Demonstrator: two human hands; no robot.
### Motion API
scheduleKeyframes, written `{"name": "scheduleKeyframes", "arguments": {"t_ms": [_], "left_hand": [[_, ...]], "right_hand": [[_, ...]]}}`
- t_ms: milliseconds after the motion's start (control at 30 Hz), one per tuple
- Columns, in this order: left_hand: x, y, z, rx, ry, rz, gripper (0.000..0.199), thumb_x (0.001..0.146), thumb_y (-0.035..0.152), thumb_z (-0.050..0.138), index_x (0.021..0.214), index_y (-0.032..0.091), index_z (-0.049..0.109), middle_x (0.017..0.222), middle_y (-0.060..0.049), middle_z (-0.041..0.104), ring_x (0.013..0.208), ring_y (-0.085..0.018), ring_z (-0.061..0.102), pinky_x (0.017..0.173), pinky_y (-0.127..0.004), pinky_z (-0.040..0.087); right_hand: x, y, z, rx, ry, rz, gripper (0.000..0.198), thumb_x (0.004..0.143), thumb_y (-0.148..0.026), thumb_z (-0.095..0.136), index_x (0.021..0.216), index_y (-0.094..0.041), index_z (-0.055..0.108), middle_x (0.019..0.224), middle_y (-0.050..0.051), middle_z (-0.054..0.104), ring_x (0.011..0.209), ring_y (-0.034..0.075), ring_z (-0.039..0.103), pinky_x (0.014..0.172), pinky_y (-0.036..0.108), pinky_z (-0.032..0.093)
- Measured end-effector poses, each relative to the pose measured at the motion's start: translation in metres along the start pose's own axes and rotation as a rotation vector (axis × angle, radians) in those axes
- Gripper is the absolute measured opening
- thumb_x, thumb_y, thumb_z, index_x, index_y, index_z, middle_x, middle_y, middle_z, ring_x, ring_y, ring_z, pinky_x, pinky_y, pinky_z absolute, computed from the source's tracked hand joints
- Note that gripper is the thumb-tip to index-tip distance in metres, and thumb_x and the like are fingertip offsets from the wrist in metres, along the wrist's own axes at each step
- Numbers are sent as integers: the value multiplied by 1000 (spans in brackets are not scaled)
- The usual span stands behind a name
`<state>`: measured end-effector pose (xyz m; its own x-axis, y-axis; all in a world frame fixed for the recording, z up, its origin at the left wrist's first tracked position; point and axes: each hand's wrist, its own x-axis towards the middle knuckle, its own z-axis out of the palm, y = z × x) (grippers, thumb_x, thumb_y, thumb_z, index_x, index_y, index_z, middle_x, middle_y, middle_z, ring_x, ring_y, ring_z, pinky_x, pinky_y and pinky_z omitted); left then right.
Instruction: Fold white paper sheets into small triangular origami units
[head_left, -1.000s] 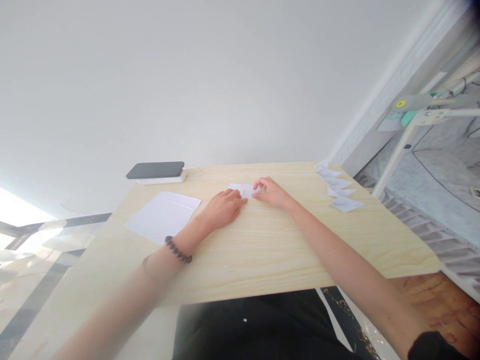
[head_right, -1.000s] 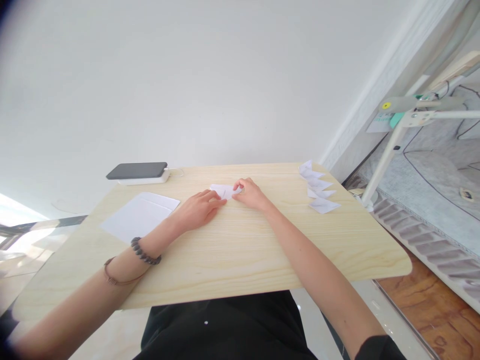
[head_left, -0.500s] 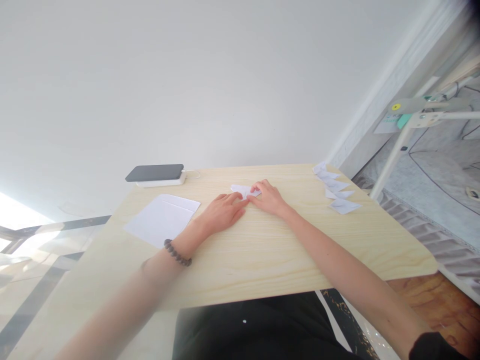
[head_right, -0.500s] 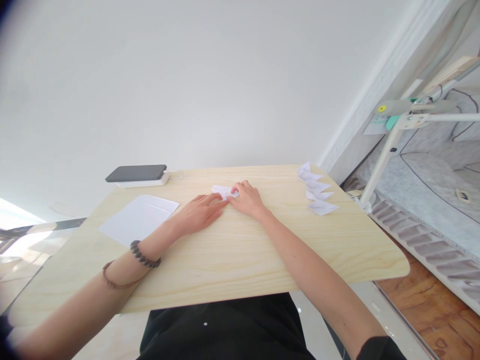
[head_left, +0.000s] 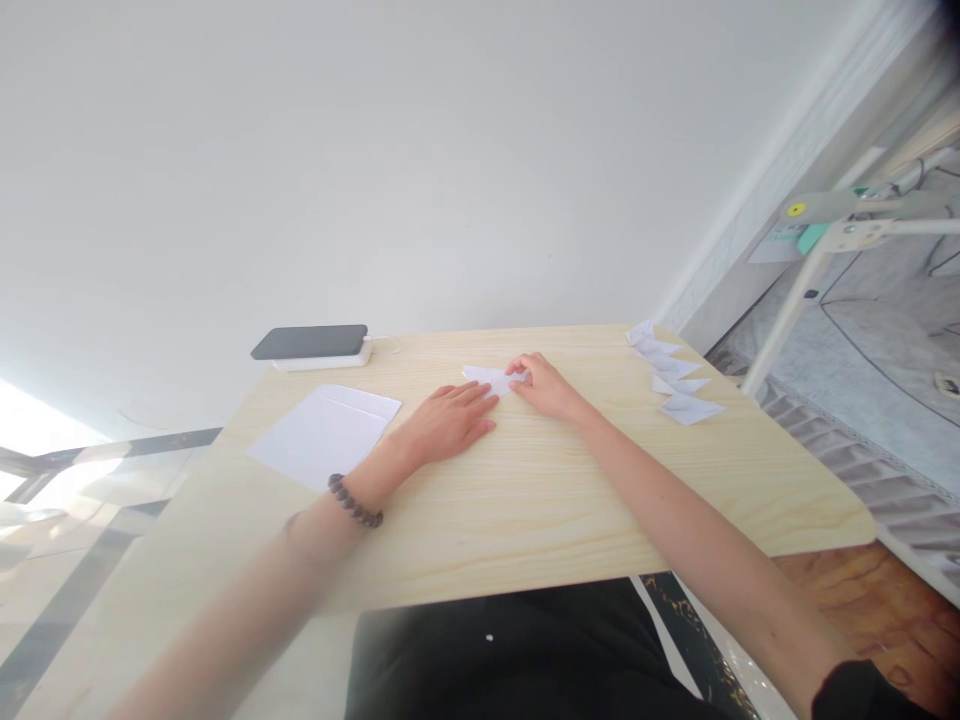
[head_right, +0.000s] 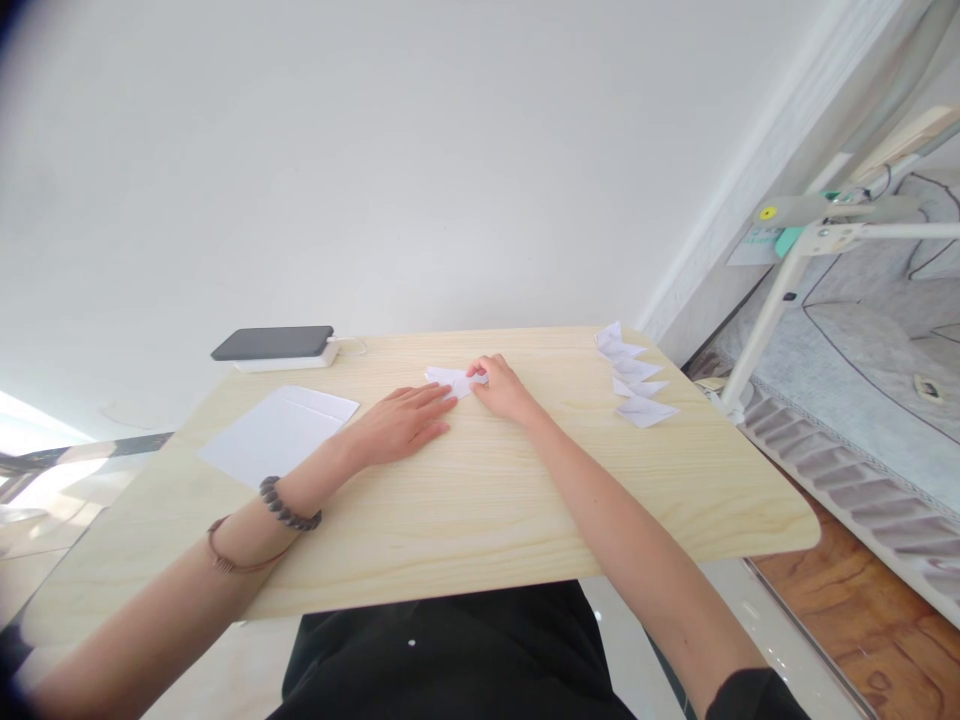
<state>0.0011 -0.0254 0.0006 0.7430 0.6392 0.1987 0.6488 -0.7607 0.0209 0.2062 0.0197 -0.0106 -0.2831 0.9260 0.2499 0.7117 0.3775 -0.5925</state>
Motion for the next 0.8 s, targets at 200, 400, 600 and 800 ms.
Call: {"name": "scheduleKeyframes", "arguments": {"t_ms": [200,400,600,800], "left_hand": [[0,0,2,-10,-12,-10,45,89,41,20,126,20,36,134,-7,37,124,-21,30,98,-36,26],[0,1,2,-35,-17,-20,48,89,42,21,129,18,32,135,-8,35,125,-20,28,100,-36,24],[0,1,0,-53,-3,-30,45,89,41,24,125,17,37,133,-8,38,124,-20,31,100,-36,25],[0,1,-1,-56,-1,-6,42,89,40,25,120,17,42,132,-8,39,123,-20,32,99,-37,27]], "right_hand": [[-3,-2,2,-66,16,-16,16,73,-23,49,88,-19,53,92,4,48,80,14,51,77,30,41],[-7,-8,6,-197,3,-29,25,74,-37,50,93,-21,51,97,5,49,91,18,51,83,34,38],[-7,-9,5,-212,-7,-51,30,73,-40,51,96,-22,51,98,5,50,93,18,51,85,35,37],[-6,-9,4,-193,-26,-38,30,72,-40,52,96,-23,51,97,4,50,92,17,51,85,34,37]]}}
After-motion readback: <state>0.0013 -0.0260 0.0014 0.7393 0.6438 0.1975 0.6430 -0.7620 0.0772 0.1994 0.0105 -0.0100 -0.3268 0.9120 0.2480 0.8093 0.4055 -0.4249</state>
